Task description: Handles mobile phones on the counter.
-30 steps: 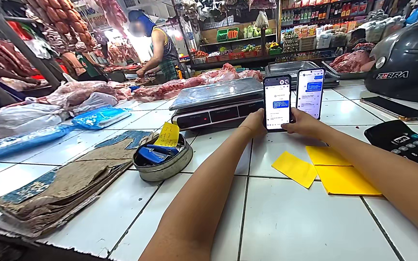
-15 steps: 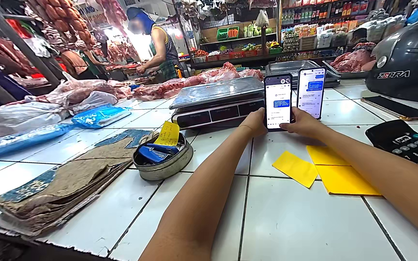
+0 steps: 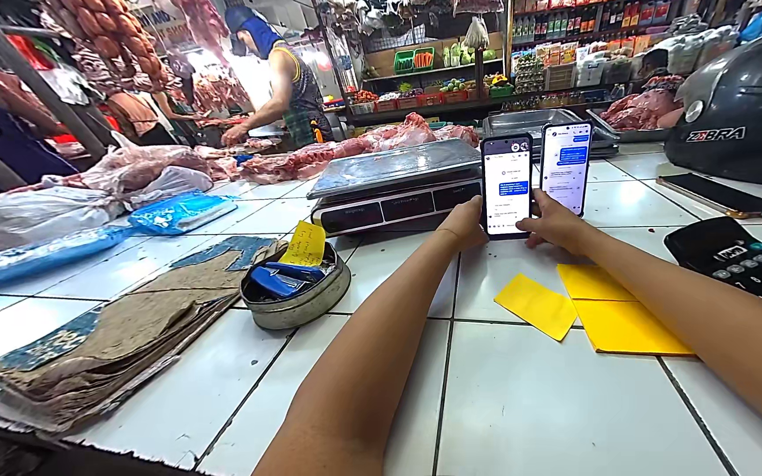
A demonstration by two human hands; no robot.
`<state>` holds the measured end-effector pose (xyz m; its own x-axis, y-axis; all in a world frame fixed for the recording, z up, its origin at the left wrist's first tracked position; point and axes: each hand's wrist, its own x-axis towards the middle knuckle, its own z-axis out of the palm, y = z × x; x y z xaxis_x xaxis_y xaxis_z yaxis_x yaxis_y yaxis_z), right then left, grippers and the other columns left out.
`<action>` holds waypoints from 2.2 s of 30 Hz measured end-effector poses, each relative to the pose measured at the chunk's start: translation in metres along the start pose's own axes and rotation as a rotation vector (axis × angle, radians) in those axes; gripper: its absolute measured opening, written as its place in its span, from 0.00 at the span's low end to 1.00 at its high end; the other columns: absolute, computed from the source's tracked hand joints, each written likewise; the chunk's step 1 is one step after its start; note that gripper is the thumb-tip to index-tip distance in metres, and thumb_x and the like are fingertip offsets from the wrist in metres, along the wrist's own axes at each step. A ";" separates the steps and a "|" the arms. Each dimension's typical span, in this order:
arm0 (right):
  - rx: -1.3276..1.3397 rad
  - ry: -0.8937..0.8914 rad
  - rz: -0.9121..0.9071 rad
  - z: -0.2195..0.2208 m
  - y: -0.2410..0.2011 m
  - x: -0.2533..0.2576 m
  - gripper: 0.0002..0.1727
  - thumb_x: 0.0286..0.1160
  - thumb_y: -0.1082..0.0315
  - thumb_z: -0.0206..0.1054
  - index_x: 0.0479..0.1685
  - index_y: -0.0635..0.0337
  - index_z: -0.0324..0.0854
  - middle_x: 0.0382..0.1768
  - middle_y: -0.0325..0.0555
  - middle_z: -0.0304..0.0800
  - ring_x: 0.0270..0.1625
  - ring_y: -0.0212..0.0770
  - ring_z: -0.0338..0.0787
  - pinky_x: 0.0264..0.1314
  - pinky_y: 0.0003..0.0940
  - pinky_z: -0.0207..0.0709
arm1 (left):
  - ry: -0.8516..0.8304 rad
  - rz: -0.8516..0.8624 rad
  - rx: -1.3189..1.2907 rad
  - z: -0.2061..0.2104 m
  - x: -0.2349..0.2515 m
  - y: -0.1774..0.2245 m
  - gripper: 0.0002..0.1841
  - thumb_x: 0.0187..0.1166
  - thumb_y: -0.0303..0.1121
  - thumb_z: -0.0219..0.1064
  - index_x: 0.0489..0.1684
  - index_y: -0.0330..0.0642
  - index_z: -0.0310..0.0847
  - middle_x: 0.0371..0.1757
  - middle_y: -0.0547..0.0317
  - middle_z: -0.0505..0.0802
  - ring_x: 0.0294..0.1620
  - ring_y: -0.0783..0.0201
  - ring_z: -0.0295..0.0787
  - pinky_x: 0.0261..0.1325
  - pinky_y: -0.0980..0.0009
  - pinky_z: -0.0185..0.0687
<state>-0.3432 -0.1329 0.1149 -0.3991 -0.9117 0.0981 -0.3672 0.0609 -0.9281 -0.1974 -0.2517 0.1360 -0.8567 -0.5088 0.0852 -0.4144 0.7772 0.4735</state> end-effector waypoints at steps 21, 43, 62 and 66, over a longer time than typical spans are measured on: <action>0.093 -0.070 -0.029 -0.007 0.003 -0.001 0.24 0.87 0.79 0.58 0.80 0.62 0.61 0.63 0.57 0.82 0.54 0.41 0.91 0.52 0.36 0.87 | -0.084 -0.158 -0.734 0.006 -0.006 -0.001 0.18 0.93 0.28 0.46 0.78 0.34 0.64 0.49 0.46 0.85 0.29 0.67 0.87 0.36 0.73 0.86; 0.133 -0.036 -0.001 -0.004 -0.002 -0.004 0.23 0.90 0.74 0.56 0.81 0.62 0.61 0.61 0.57 0.83 0.52 0.42 0.92 0.50 0.36 0.87 | -0.030 -0.112 -0.727 0.014 -0.008 -0.004 0.16 0.93 0.30 0.50 0.73 0.37 0.70 0.43 0.52 0.87 0.25 0.71 0.82 0.31 0.76 0.81; 0.086 -0.023 -0.004 -0.003 0.004 0.001 0.23 0.89 0.74 0.59 0.79 0.62 0.62 0.60 0.57 0.83 0.52 0.44 0.91 0.49 0.39 0.87 | -0.017 -0.131 -0.758 0.017 -0.002 -0.007 0.15 0.92 0.30 0.53 0.70 0.37 0.72 0.41 0.52 0.87 0.23 0.70 0.83 0.29 0.75 0.83; 0.075 -0.017 -0.012 -0.004 0.005 0.001 0.22 0.89 0.72 0.59 0.79 0.61 0.63 0.60 0.57 0.84 0.52 0.44 0.92 0.49 0.39 0.88 | -0.024 -0.125 -0.766 0.016 -0.003 -0.007 0.15 0.92 0.31 0.53 0.71 0.38 0.72 0.42 0.52 0.87 0.23 0.69 0.83 0.29 0.75 0.83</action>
<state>-0.3487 -0.1324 0.1121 -0.3803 -0.9191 0.1035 -0.3079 0.0203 -0.9512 -0.1970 -0.2494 0.1181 -0.8274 -0.5612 -0.0237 -0.1883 0.2372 0.9530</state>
